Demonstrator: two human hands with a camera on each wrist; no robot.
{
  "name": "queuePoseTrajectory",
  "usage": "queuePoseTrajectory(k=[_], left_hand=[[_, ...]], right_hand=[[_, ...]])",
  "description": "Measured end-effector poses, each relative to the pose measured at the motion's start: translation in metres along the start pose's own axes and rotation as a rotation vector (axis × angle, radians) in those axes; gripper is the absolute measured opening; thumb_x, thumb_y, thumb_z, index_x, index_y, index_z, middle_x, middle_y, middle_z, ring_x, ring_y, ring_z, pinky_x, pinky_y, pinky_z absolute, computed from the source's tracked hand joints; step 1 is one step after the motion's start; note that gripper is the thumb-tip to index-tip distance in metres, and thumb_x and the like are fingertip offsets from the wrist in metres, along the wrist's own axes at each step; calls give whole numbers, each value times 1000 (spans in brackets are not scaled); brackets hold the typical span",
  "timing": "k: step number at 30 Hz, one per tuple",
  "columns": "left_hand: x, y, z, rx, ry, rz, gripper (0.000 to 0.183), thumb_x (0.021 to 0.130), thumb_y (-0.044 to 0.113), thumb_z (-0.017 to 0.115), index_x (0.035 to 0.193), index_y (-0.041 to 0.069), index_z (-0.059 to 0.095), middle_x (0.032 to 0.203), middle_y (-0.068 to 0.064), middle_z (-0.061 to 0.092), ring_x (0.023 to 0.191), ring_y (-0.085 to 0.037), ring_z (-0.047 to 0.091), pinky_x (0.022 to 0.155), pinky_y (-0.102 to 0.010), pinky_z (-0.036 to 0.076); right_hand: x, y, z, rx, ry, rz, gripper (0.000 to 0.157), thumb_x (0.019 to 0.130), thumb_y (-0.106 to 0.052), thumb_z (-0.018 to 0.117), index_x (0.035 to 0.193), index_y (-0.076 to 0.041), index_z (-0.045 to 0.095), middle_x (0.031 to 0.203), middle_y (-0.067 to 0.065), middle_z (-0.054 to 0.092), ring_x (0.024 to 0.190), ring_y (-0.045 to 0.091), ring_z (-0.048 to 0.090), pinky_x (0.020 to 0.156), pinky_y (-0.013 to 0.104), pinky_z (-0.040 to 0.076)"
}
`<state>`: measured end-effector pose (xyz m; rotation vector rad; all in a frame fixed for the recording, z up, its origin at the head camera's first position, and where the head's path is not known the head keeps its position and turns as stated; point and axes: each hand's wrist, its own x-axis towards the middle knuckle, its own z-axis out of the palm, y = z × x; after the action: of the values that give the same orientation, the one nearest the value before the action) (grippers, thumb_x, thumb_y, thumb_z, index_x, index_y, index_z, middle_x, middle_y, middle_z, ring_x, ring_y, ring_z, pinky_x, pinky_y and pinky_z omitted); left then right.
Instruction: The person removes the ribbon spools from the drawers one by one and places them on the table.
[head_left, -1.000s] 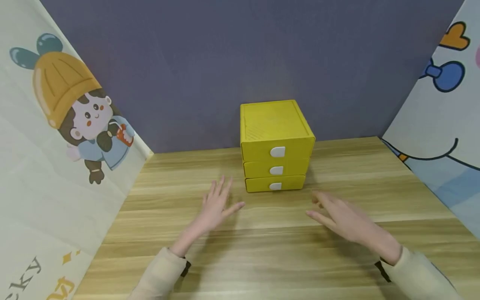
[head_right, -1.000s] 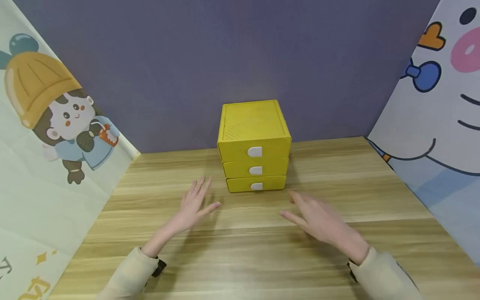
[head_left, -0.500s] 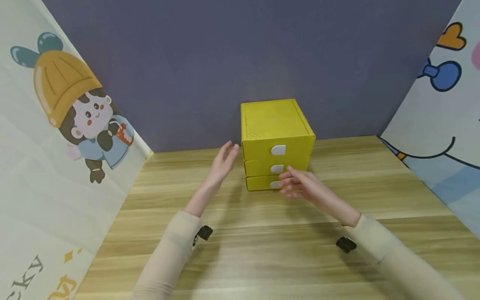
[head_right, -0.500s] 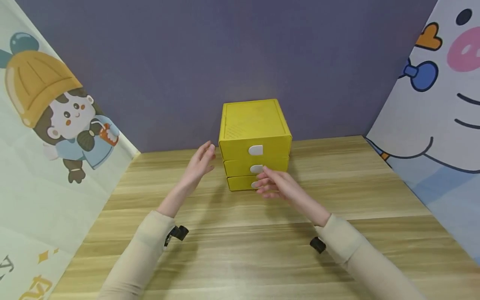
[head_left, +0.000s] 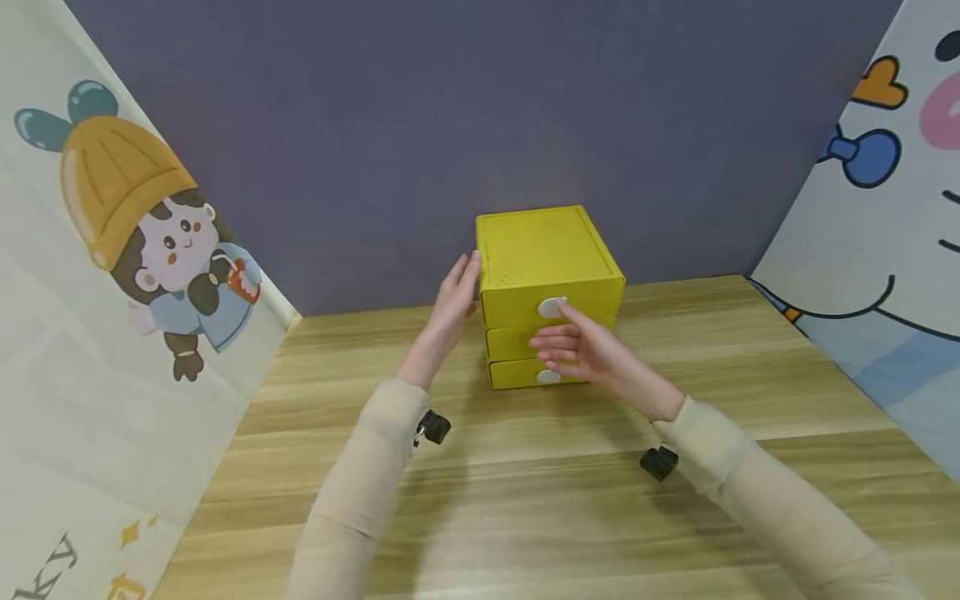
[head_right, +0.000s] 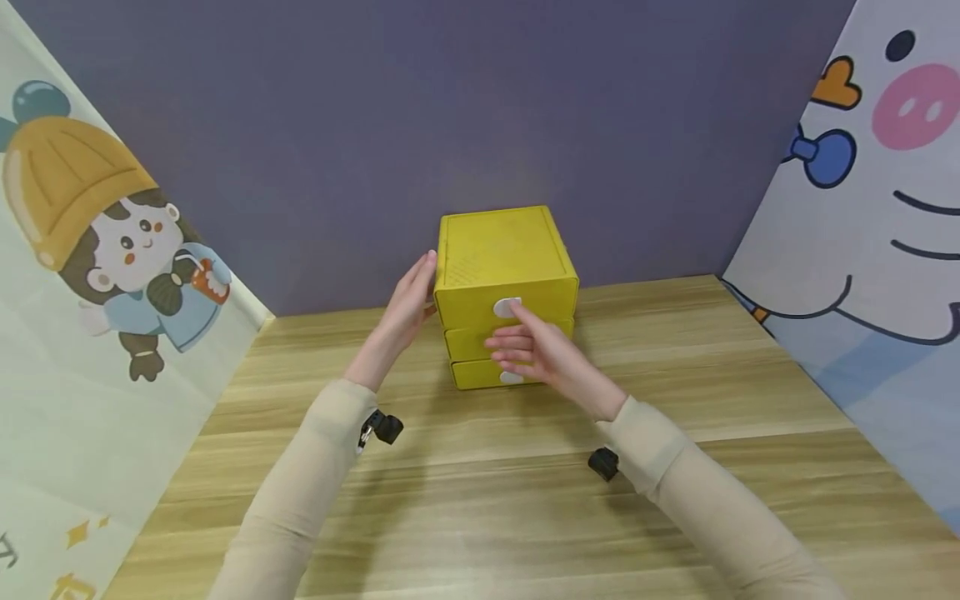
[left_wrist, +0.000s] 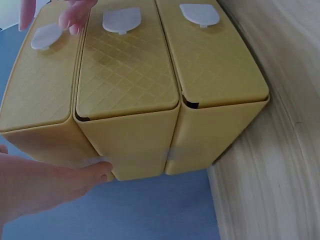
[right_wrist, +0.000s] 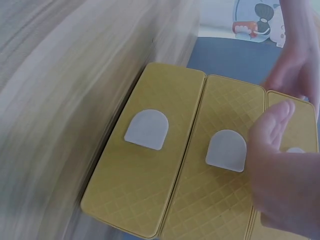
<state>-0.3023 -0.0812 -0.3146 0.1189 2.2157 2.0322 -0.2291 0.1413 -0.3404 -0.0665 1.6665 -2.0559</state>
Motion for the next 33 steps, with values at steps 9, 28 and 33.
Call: queuePoseTrajectory(k=[9, 28, 33], left_hand=[[8, 1, 5, 8, -23, -14, 76, 100, 56, 47, 161, 27, 13, 168, 4, 17, 154, -19, 21, 122, -46, 27], [9, -2, 2, -12, -29, 41, 74, 99, 51, 54, 159, 23, 22, 164, 1, 28, 148, -20, 33, 110, -47, 38], [10, -4, 2, -24, -33, 47, 74, 99, 50, 54, 159, 22, 21, 164, 0, 27, 148, -22, 32, 112, -50, 38]], right_hand=[[10, -5, 3, 67, 54, 16, 79, 97, -64, 43, 137, 4, 43, 95, -3, 74, 80, 8, 67, 74, 19, 56], [11, -7, 5, 98, 77, -24, 54, 103, -53, 43, 120, -2, 51, 92, -1, 74, 81, 10, 68, 75, 20, 56], [10, -6, 6, 106, 89, -39, 51, 103, -50, 44, 120, -2, 51, 90, -1, 75, 79, 10, 68, 75, 20, 56]])
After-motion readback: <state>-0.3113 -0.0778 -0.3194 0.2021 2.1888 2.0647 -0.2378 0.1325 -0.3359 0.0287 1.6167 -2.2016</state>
